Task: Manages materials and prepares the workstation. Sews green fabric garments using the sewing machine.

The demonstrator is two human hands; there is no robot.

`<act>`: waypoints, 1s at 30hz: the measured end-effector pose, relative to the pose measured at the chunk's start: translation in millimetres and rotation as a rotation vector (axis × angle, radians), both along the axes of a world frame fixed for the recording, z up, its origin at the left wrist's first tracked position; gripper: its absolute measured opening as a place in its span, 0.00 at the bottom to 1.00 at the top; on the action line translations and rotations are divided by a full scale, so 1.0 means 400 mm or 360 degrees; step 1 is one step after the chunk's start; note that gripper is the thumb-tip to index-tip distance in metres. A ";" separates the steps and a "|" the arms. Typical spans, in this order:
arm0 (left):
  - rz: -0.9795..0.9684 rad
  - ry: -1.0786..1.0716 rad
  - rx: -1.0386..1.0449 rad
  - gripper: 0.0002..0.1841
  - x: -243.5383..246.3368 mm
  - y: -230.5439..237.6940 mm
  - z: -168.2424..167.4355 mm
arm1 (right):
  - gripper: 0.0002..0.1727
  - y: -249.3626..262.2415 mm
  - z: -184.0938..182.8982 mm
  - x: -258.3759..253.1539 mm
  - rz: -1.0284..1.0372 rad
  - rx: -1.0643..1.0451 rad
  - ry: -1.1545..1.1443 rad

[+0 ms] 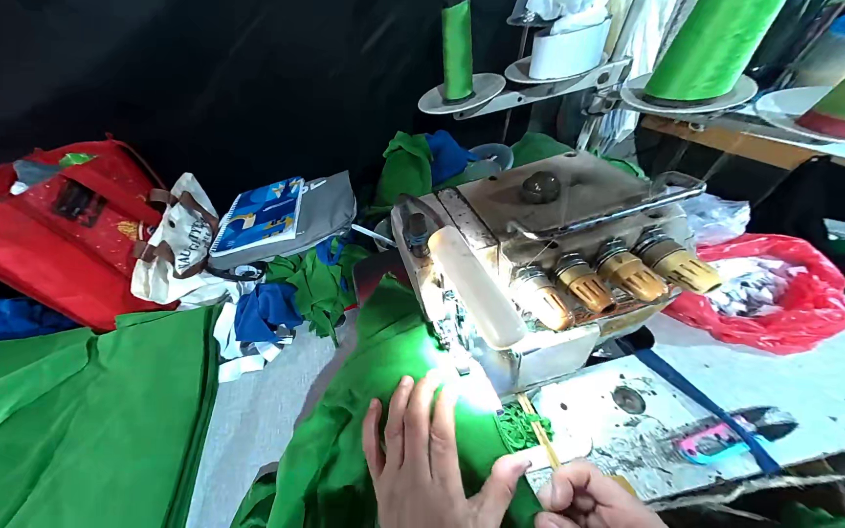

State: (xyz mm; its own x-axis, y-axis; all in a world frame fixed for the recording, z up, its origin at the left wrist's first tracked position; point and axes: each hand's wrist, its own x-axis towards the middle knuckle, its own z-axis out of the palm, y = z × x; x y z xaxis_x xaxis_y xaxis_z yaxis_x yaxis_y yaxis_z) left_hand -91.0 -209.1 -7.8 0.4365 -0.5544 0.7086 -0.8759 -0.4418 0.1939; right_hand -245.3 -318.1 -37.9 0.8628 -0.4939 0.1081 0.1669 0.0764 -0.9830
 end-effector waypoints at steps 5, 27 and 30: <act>-0.0075 0.0110 0.0088 0.47 0.070 -0.028 0.071 | 0.14 -0.004 0.072 0.057 -0.0193 -0.0015 0.0017; -0.0461 0.0657 0.0100 0.24 0.192 0.016 0.075 | 0.12 -0.044 0.120 0.187 -0.0404 -0.0412 0.0030; -0.0357 0.0527 0.0045 0.22 0.223 -0.009 0.083 | 0.10 -0.050 0.134 0.206 -0.0458 -0.0437 0.0120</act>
